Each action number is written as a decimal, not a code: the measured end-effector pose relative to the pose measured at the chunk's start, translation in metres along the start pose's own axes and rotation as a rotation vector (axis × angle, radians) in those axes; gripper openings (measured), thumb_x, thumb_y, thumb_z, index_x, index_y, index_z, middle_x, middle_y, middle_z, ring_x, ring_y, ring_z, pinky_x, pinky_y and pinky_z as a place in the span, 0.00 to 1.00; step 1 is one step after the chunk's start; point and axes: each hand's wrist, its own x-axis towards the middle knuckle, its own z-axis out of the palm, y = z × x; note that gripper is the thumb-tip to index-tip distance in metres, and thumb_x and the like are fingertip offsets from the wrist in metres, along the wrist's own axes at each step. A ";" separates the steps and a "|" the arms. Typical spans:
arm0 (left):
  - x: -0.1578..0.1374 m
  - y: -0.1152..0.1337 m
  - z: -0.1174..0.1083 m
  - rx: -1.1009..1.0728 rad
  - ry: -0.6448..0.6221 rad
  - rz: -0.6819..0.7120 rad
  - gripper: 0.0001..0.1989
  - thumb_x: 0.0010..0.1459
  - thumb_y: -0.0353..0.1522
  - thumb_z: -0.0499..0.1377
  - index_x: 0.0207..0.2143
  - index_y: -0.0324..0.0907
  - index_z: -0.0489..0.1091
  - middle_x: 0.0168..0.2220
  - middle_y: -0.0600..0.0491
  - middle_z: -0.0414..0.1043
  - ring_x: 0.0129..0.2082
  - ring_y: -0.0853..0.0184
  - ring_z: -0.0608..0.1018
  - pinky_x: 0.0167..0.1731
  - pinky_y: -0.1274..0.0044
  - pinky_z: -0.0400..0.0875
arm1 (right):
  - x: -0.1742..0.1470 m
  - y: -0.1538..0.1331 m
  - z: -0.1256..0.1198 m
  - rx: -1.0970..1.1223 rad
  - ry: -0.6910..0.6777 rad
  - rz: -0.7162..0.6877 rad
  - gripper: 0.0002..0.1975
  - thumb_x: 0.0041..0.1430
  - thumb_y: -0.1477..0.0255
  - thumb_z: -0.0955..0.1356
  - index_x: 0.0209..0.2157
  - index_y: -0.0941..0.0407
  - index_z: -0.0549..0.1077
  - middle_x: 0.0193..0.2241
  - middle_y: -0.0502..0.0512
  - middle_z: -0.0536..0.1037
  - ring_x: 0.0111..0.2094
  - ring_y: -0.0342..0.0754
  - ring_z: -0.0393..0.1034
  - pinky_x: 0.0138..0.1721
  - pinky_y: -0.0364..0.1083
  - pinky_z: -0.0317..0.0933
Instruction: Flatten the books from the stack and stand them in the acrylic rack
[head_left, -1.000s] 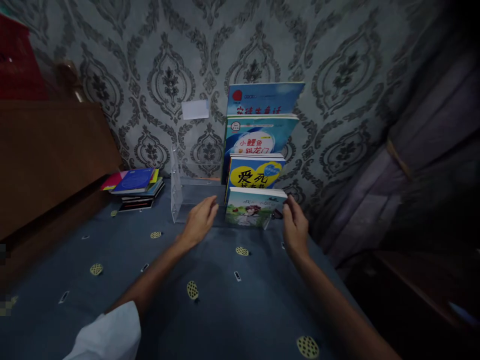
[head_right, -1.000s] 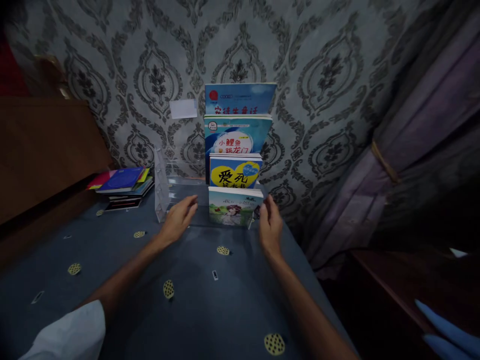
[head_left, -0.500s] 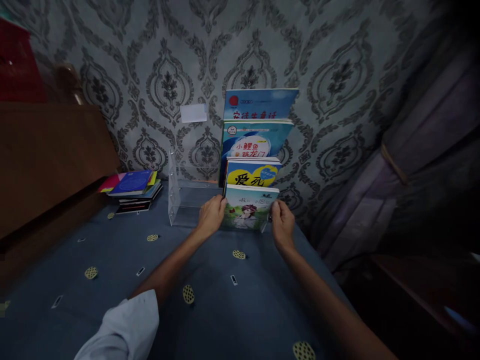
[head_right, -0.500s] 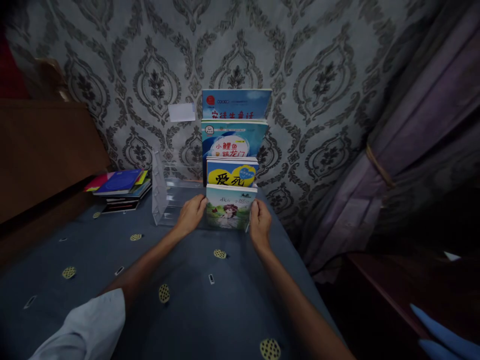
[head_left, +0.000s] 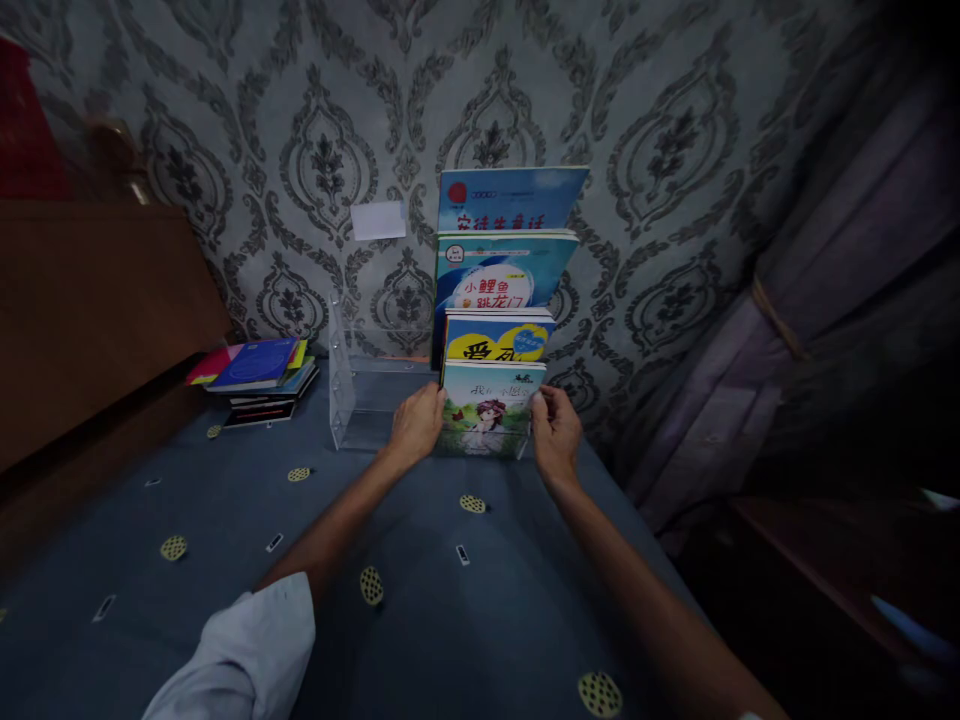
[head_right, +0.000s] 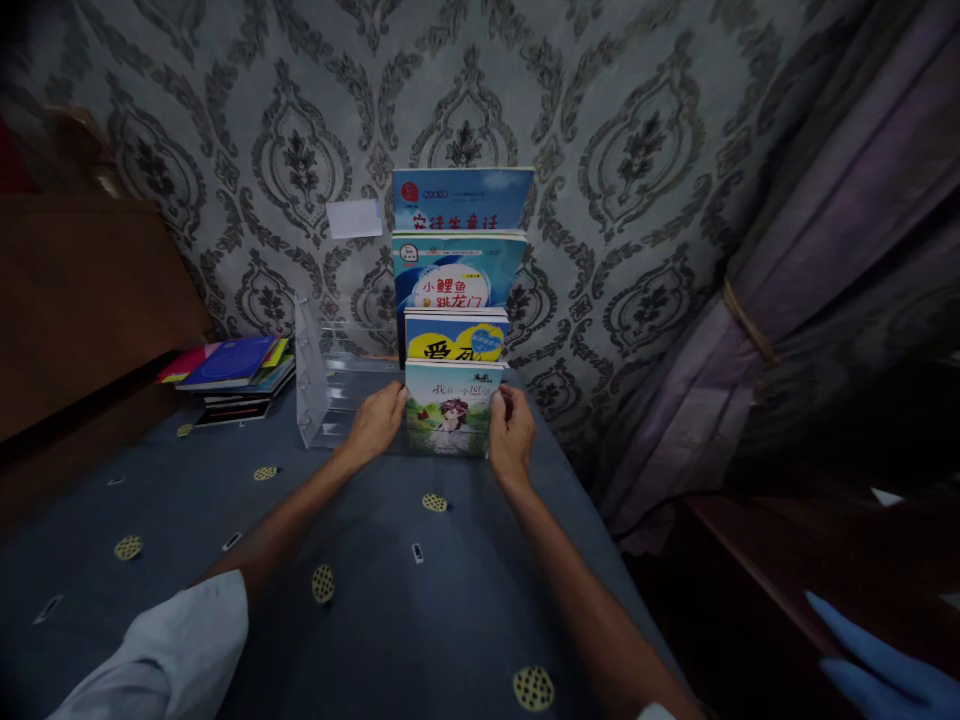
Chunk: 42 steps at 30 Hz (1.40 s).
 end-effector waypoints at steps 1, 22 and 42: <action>-0.001 0.001 -0.001 0.009 -0.009 -0.002 0.13 0.73 0.33 0.44 0.42 0.41 0.67 0.44 0.45 0.77 0.45 0.60 0.79 0.40 0.74 0.67 | -0.001 -0.001 0.000 0.003 0.001 0.002 0.19 0.62 0.56 0.62 0.41 0.56 0.73 0.35 0.57 0.79 0.36 0.53 0.72 0.38 0.50 0.64; 0.001 0.009 -0.008 0.188 -0.095 -0.043 0.18 0.73 0.38 0.41 0.46 0.40 0.68 0.40 0.41 0.79 0.42 0.57 0.82 0.40 0.73 0.70 | 0.002 -0.004 -0.003 -0.126 -0.014 -0.076 0.17 0.63 0.59 0.60 0.34 0.55 0.74 0.30 0.54 0.76 0.33 0.52 0.68 0.35 0.49 0.61; -0.009 0.009 -0.024 0.165 -0.091 0.035 0.15 0.73 0.38 0.43 0.47 0.40 0.65 0.46 0.42 0.77 0.47 0.53 0.80 0.39 0.72 0.68 | 0.000 -0.001 -0.015 -0.095 -0.081 -0.068 0.20 0.61 0.61 0.63 0.44 0.58 0.79 0.39 0.62 0.80 0.42 0.57 0.73 0.43 0.54 0.68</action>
